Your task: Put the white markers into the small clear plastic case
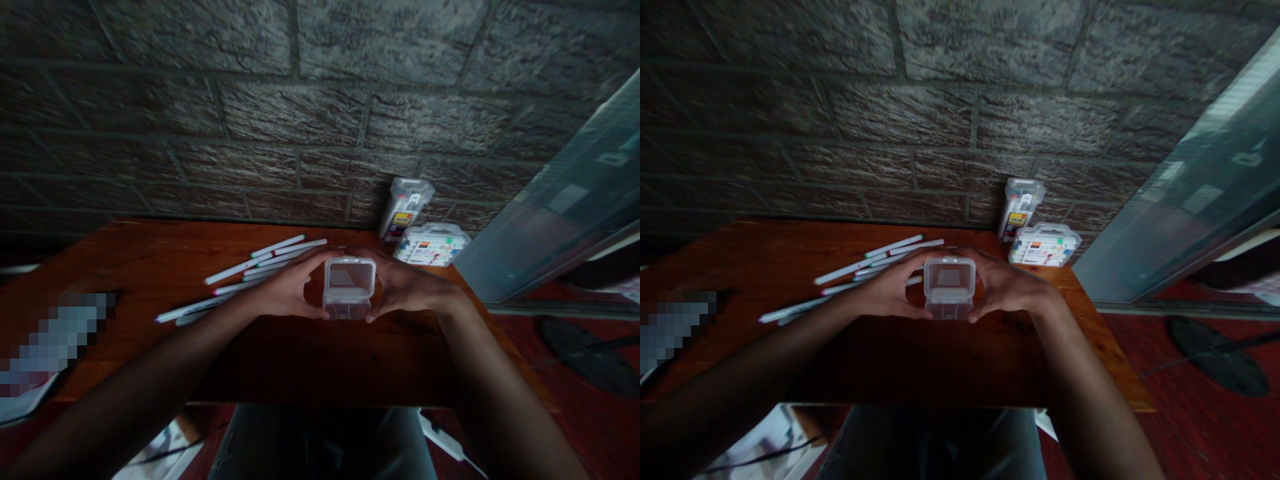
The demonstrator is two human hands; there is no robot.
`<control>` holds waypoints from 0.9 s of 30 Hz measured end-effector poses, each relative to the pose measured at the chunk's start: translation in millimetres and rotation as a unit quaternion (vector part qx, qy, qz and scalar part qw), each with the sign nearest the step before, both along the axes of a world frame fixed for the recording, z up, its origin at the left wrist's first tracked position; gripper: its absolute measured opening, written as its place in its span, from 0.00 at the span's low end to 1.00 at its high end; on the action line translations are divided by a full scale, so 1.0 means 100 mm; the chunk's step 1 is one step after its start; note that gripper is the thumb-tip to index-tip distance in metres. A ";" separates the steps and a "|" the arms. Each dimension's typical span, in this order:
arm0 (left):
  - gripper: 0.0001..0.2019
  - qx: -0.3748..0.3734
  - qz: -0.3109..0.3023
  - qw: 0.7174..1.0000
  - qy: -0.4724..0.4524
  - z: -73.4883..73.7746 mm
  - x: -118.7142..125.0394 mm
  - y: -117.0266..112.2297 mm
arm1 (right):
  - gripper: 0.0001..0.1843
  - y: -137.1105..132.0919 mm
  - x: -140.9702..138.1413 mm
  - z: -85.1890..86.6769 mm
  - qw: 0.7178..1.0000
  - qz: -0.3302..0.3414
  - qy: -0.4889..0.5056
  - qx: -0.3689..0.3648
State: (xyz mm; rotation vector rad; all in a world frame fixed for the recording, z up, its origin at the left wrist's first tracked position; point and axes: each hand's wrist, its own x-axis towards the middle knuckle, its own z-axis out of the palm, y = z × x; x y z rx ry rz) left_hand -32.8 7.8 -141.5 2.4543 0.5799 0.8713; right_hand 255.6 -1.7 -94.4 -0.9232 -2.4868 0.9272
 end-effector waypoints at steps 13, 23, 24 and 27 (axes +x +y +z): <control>0.58 -0.022 0.007 1.000 0.016 0.03 -0.01 -0.01 | 0.69 -0.01 0.00 0.02 1.000 -0.012 -0.008 -0.013; 0.61 -0.018 0.011 1.000 0.023 0.00 -0.03 0.00 | 0.74 0.00 0.06 -0.03 0.999 -0.001 -0.012 -0.030; 0.61 -0.016 0.010 1.000 0.024 0.01 -0.03 0.00 | 0.73 -0.01 0.07 -0.02 1.000 0.002 -0.004 -0.029; 0.63 -0.009 0.007 1.000 0.029 0.02 -0.03 -0.01 | 0.69 -0.04 0.09 0.00 0.999 -0.008 -0.009 -0.035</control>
